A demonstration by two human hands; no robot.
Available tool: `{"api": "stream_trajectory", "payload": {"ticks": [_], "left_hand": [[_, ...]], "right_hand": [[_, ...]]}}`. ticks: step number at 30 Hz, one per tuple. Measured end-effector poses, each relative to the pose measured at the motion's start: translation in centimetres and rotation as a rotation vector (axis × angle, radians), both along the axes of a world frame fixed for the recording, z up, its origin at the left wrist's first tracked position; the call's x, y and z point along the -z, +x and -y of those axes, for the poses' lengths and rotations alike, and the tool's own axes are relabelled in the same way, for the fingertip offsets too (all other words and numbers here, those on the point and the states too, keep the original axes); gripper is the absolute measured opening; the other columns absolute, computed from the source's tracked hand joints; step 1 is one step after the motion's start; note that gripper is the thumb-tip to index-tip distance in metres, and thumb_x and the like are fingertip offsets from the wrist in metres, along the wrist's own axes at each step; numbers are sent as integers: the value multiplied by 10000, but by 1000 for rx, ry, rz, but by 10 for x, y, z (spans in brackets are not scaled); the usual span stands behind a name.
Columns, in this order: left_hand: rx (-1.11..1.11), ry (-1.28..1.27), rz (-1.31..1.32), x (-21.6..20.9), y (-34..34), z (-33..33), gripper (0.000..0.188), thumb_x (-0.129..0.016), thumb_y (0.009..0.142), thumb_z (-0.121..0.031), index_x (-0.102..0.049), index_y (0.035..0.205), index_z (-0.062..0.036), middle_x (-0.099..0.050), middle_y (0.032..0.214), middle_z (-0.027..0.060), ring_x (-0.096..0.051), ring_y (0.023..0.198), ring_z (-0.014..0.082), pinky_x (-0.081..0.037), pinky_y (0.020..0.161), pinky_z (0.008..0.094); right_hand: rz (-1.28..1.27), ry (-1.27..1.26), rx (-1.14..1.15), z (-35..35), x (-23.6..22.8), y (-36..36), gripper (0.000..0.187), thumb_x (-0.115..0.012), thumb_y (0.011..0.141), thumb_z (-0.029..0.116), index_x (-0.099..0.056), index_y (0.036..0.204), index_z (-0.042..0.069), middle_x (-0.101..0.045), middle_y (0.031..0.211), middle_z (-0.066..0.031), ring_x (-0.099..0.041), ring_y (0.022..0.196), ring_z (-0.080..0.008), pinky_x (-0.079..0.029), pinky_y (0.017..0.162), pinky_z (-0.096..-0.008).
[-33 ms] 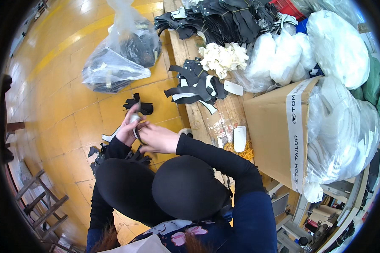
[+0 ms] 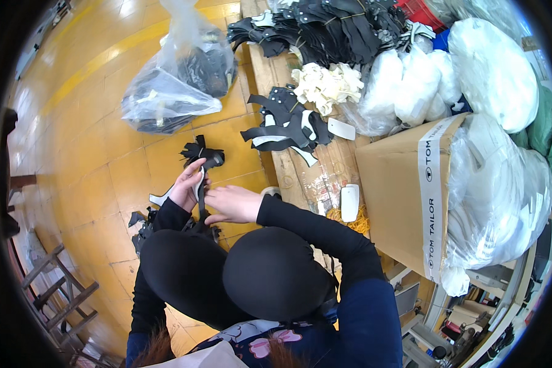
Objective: The person walks to a pile of items, removes a plastic bag, and sits on the floor. They then sort through a pile of black fabric parts, picking them up one by one and placing them into separate piles on the floor.
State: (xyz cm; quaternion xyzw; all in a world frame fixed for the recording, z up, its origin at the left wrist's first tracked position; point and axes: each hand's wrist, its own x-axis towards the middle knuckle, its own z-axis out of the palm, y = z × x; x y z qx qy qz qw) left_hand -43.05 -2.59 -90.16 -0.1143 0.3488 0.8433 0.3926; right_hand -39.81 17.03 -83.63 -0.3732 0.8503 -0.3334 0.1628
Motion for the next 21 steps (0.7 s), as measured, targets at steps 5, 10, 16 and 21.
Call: {"api": "stream_trajectory", "payload": {"ticks": [5,10,16,21], "left_hand": [[-266,-35,79,34,34,67,388,-561,943,-157,-470,1320,-142,-602,992,16,-603,796,147,-509,659,296],[-576,-75,133,55,74,141,384,-544,946,-134,-470,1322,-121,-610,1122,18,-612,923,158,-510,804,320],[-812,-355,145,73,133,233,459,-498,876,-6,-474,1316,-136,-562,1191,56,-564,1048,191,-502,862,416],[-990,-480,119,94,164,242,614,-461,833,104,-396,1380,-167,-508,1219,85,-525,1064,227,-516,829,460]], "right_hand": [[-362,393,331,-56,23,-33,368,-612,843,222,-555,1200,152,-543,1211,-107,-495,1174,-308,-356,1029,-472],[-610,740,521,-149,55,-42,330,-547,799,71,-597,1119,136,-569,979,-64,-554,1030,-253,-319,1072,-441],[-575,804,688,-181,6,-61,202,-568,776,60,-640,957,114,-582,905,-78,-589,890,-288,-432,885,-424],[-535,1198,670,-206,-14,-65,480,-678,761,146,-574,1228,111,-573,1128,-136,-544,1067,-326,-431,903,-462]]}}
